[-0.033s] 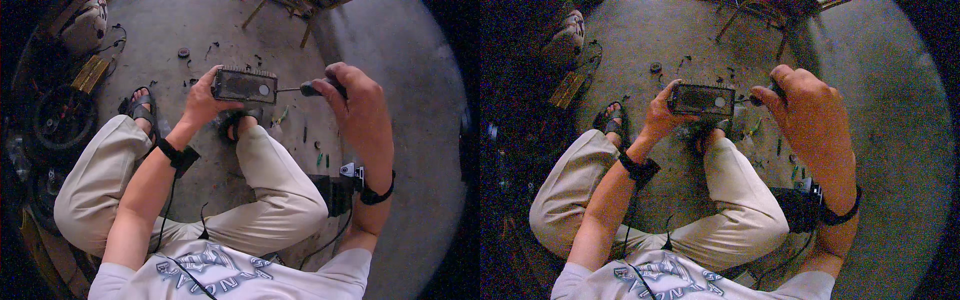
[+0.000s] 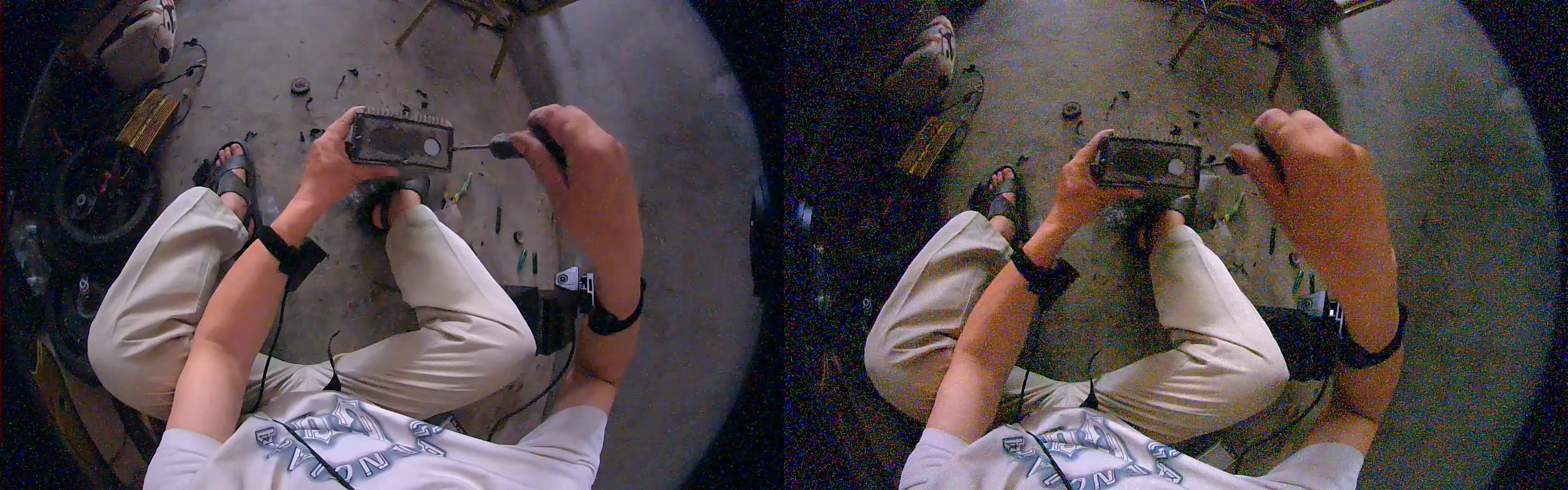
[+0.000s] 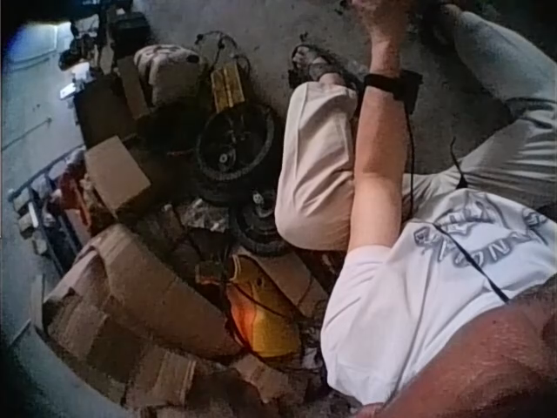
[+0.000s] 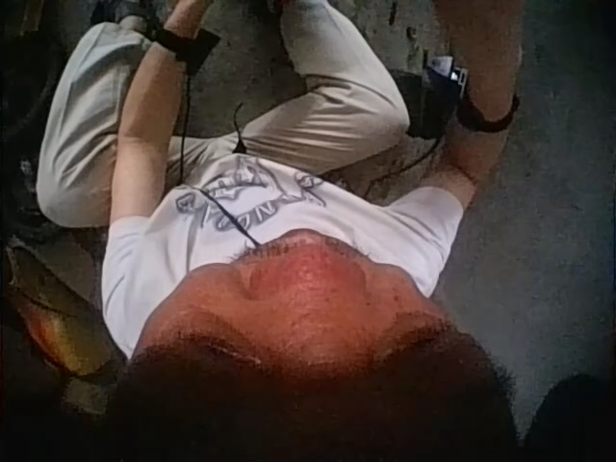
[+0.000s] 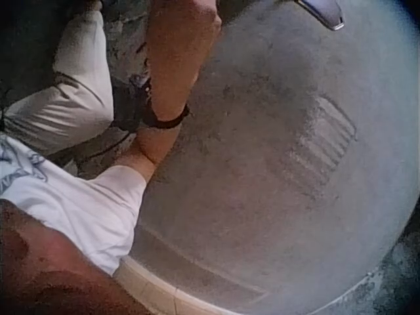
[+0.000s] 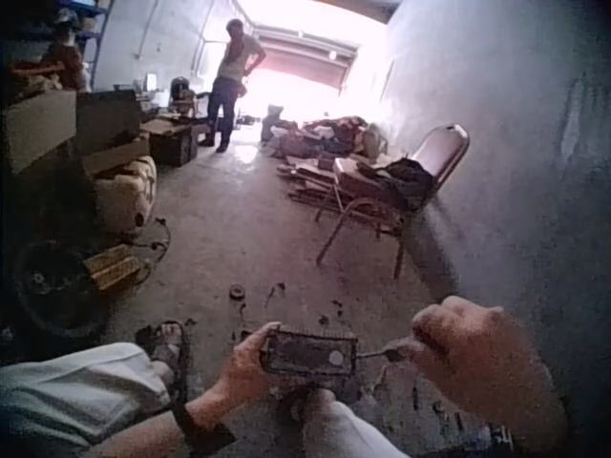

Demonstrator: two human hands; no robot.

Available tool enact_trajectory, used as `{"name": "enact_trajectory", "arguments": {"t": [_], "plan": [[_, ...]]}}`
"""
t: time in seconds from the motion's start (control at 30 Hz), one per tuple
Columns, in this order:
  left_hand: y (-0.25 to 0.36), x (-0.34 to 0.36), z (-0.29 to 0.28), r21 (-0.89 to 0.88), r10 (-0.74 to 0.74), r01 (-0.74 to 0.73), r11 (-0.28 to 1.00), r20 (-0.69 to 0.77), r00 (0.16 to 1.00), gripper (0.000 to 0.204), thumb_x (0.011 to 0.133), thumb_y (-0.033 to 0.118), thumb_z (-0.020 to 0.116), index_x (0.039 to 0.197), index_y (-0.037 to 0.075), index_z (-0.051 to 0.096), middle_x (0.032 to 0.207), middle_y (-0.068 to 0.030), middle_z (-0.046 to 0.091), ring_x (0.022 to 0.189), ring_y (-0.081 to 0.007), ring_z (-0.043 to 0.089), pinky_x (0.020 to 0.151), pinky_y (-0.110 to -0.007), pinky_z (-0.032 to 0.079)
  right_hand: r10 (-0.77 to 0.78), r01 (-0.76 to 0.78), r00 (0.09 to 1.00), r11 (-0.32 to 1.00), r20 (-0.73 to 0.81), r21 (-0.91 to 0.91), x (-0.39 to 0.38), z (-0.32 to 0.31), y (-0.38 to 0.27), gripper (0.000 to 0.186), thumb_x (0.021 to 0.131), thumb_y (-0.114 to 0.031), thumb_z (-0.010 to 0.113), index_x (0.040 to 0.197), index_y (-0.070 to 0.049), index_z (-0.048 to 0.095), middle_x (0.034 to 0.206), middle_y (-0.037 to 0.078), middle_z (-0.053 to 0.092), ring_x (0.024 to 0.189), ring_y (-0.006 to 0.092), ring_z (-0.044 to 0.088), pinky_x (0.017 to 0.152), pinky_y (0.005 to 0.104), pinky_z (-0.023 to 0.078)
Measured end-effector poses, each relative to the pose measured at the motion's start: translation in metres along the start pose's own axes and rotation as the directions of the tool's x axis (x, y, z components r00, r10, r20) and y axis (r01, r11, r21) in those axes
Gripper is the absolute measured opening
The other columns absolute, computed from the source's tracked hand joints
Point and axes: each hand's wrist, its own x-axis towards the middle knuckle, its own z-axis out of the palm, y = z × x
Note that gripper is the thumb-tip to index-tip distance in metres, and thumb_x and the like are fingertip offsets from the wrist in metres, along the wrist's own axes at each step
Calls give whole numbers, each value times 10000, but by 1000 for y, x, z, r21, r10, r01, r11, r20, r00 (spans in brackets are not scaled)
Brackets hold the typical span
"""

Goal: The person is using a screwdriver to remove screws from a metal electronic housing, likely a motor controller.

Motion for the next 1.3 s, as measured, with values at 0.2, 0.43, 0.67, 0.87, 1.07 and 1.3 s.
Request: {"name": "enact_trajectory", "arguments": {"t": [0.2,0.43,0.67,0.87,1.07,1.3], "plan": [[3,0,-1,3,20,-20,1000,-15,1000,1096,578,418,1023,1453,-21,530,1249,-189,716,1160,-306,704,1014,-398,548,-357,363,932,921,-67,141,0,2,0,292,915,-185,772,1159,-66,668,1032,199,644,890,442,676,761,482,558],[2,-1,0,9,27,-27,1000,-4,1000,1020,612,265,1021,1488,90,529,1276,-133,720,1179,-244,696,1030,-373,550,-47,66,990,988,-131,143,1,5,1,348,896,-71,747,1226,-68,637,1081,174,630,983,417,668,854,452,560],[-3,-1,2,-116,32,-33,993,-7,999,1106,561,386,1033,1448,-34,522,1241,-187,711,1155,-319,698,1021,-403,542,-144,153,986,981,-82,119,-7,3,-4,340,908,-155,763,1214,-69,642,1033,188,650,932,420,677,790,461,561],[-1,-2,1,-81,-3,3,997,3,1000,1095,569,383,1031,1445,-35,524,1236,-190,715,1154,-300,702,1006,-389,553,-106,105,994,993,16,61,-3,0,0,311,935,-201,735,1201,-69,644,1065,196,655,955,427,671,783,468,558],[3,-1,1,-40,2,-1,999,20,1000,1101,572,395,1030,1442,-51,523,1237,-196,716,1141,-307,708,1006,-390,553,-127,135,990,980,-62,146,-5,3,-2,301,930,-181,733,1196,-62,659,1086,192,659,963,423,674,803,465,555],[4,0,1,-56,24,-24,998,-9,1000,1090,568,407,1029,1431,-42,539,1232,-193,716,1150,-303,704,1007,-389,552,-251,255,967,953,-46,165,1,-1,5,337,919,-173,773,1218,-66,660,1058,193,665,929,402,689,806,463,561]]}}
